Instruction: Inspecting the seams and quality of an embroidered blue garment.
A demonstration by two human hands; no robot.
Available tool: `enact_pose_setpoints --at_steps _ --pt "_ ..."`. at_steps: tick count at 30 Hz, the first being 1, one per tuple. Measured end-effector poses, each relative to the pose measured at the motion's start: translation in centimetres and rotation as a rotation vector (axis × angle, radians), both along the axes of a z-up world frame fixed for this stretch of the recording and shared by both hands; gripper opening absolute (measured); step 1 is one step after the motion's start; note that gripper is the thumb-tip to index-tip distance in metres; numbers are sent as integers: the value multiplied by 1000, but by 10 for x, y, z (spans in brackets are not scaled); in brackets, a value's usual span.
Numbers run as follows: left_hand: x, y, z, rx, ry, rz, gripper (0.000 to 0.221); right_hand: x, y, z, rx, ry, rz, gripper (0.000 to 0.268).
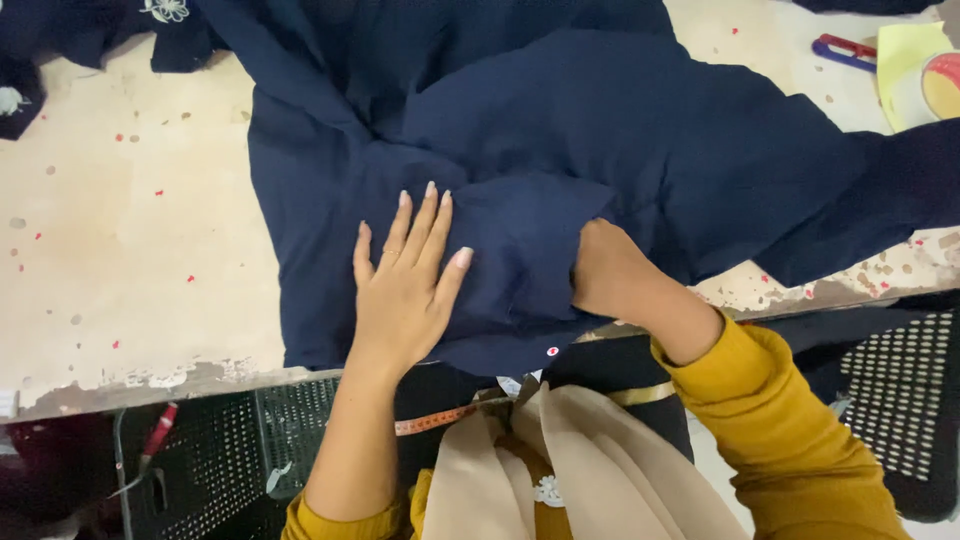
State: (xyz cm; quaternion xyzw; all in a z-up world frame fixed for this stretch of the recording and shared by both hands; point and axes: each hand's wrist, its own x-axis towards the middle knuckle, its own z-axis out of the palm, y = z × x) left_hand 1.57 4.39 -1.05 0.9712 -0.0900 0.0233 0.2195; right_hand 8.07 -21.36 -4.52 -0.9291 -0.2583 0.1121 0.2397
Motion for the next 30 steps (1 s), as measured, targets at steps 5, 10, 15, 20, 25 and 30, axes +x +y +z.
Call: enact_pose_setpoints --at_steps 5,10,15,20,25,30 --pt "5 49 -19 293 -171 108 58 5 -88 37 705 1 -27 44" --pt "7 100 -10 264 -100 10 74 -25 -189 29 1038 -83 -580 26" --pt "9 88 22 134 203 65 77 -46 -179 46 710 -204 -597 20" --pt "8 44 37 -53 -205 -48 23 -27 -74 79 445 -356 -177 45" --pt "7 43 1 247 -34 -90 77 -17 -46 50 477 -312 -116 33" --pt "5 47 -6 276 -71 -91 80 -38 -40 60 642 -246 76 17"
